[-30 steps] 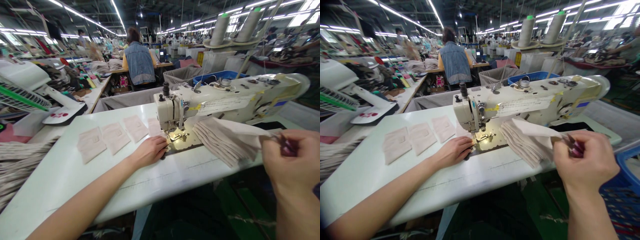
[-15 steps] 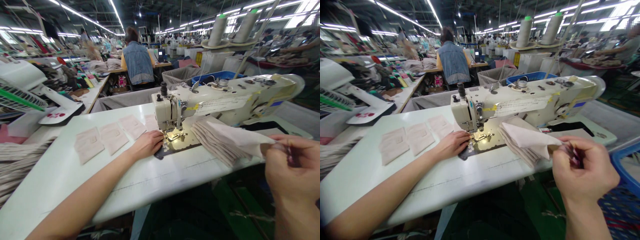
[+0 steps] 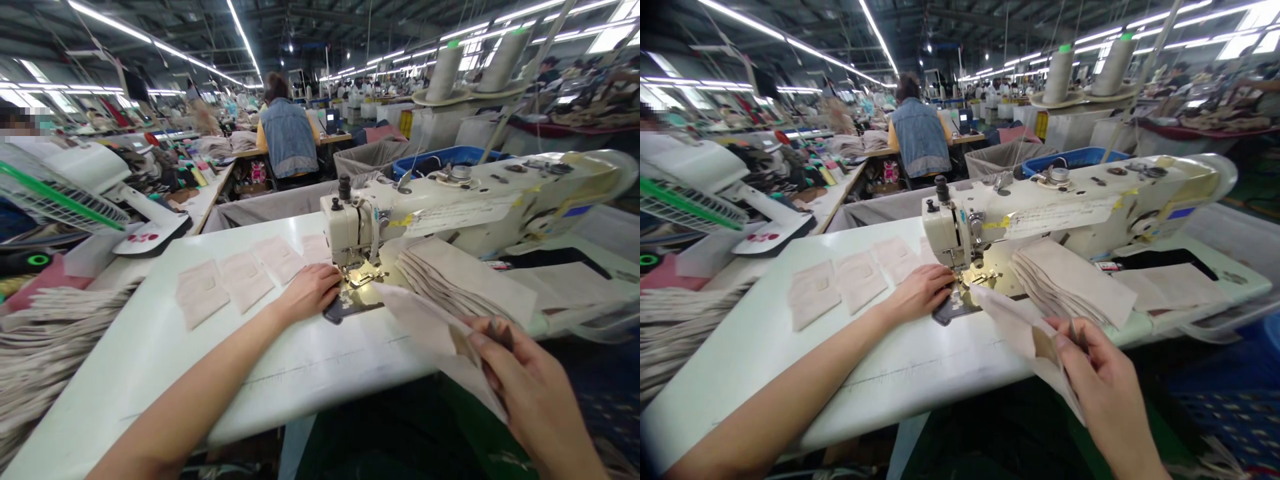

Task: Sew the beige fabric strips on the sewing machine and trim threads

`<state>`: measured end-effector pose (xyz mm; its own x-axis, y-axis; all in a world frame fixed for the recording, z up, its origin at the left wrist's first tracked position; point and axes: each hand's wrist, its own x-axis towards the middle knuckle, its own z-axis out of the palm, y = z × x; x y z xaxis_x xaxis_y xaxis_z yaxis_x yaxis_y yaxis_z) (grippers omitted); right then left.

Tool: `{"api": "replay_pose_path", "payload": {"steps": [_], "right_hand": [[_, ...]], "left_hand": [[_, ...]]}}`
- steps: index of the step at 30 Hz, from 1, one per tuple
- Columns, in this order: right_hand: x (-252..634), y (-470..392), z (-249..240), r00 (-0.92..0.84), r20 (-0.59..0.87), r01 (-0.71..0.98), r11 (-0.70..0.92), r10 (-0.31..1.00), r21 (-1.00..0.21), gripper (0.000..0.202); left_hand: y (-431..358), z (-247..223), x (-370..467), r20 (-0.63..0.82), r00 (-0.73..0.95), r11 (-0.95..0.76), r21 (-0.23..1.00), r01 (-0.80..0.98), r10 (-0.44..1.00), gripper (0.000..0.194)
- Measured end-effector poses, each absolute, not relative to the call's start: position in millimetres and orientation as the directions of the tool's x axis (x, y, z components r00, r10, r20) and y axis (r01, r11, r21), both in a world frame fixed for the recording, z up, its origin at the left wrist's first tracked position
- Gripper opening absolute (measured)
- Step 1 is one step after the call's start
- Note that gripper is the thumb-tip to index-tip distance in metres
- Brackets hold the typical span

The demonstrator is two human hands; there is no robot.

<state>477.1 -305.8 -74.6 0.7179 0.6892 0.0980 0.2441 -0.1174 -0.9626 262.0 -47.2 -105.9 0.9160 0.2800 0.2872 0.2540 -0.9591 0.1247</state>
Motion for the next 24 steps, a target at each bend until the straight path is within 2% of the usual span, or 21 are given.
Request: {"api": "replay_pose_path", "payload": {"steps": [4,6,8,10,11,13,14,15,16,17,18,19,21,24], "right_hand": [[463.2,-297.2,-86.3,0.704,-0.089,-0.035,-0.091,0.705,-0.995,0.024],[458.0,-294.6,-88.4,0.694,-0.116,-0.084,-0.080,0.711,-0.993,0.022],[453.1,-294.2,-89.4,0.693,-0.039,0.008,-0.062,0.720,-0.998,0.021],[447.6,-295.7,-91.4,0.673,0.155,0.243,-0.018,0.723,-0.970,0.018],[444.3,-296.6,-93.4,0.634,0.267,0.381,0.007,0.726,-0.925,0.016],[436.1,-297.9,-98.9,0.467,0.461,0.629,0.083,0.755,-0.773,0.009],[431.3,-297.8,-102.1,0.352,0.529,0.717,0.141,0.772,-0.682,0.005],[426.2,-297.1,-105.3,0.231,0.574,0.776,0.207,0.786,-0.596,0.004],[421.3,-295.9,-108.3,0.119,0.597,0.808,0.273,0.793,-0.523,0.005],[416.9,-294.4,-111.1,0.023,0.606,0.819,0.333,0.795,-0.468,0.006],[413.4,-292.9,-113.5,-0.038,0.607,0.816,0.375,0.794,-0.439,0.006],[411.4,-291.7,-115.8,-0.057,0.600,0.808,0.390,0.798,-0.442,0.005],[412.5,-290.6,-120.3,0.031,0.564,0.785,0.329,0.825,-0.525,0.007],[425.2,-292.6,-128.3,0.327,0.381,0.687,0.059,0.865,-0.724,0.028]], "left_hand": [[-44.7,-108.2,258.4,0.309,0.910,-0.957,0.180,0.228,0.275,0.034],[-43.8,-108.6,254.1,0.312,0.906,-0.952,0.192,0.236,0.288,0.034],[-46.3,-106.3,248.1,0.305,0.886,-0.933,0.195,0.302,0.350,0.032],[-55.2,-100.0,242.1,0.295,0.826,-0.875,0.226,0.428,0.480,0.033],[-62.5,-95.6,240.1,0.284,0.773,-0.819,0.292,0.494,0.567,0.038],[-81.1,-85.3,239.5,0.157,0.649,-0.606,0.568,0.557,0.744,0.054],[-90.9,-80.4,241.1,0.007,0.614,-0.419,0.737,0.531,0.789,0.062],[-99.8,-76.2,243.5,-0.182,0.618,-0.185,0.857,0.481,0.765,0.068],[-107.1,-73.1,246.5,-0.340,0.640,0.043,0.901,0.431,0.689,0.072],[-112.1,-71.4,249.5,-0.438,0.662,0.219,0.894,0.391,0.608,0.070],[-114.7,-71.1,251.9,-0.480,0.671,0.318,0.877,0.360,0.565,0.065],[-115.0,-72.0,253.5,-0.482,0.660,0.347,0.875,0.336,0.576,0.057],[-110.3,-75.9,253.2,-0.423,0.612,0.297,0.906,0.301,0.669,0.043],[-98.8,-80.1,246.5,-0.361,0.617,0.260,0.932,0.251,0.699,0.036]]}}
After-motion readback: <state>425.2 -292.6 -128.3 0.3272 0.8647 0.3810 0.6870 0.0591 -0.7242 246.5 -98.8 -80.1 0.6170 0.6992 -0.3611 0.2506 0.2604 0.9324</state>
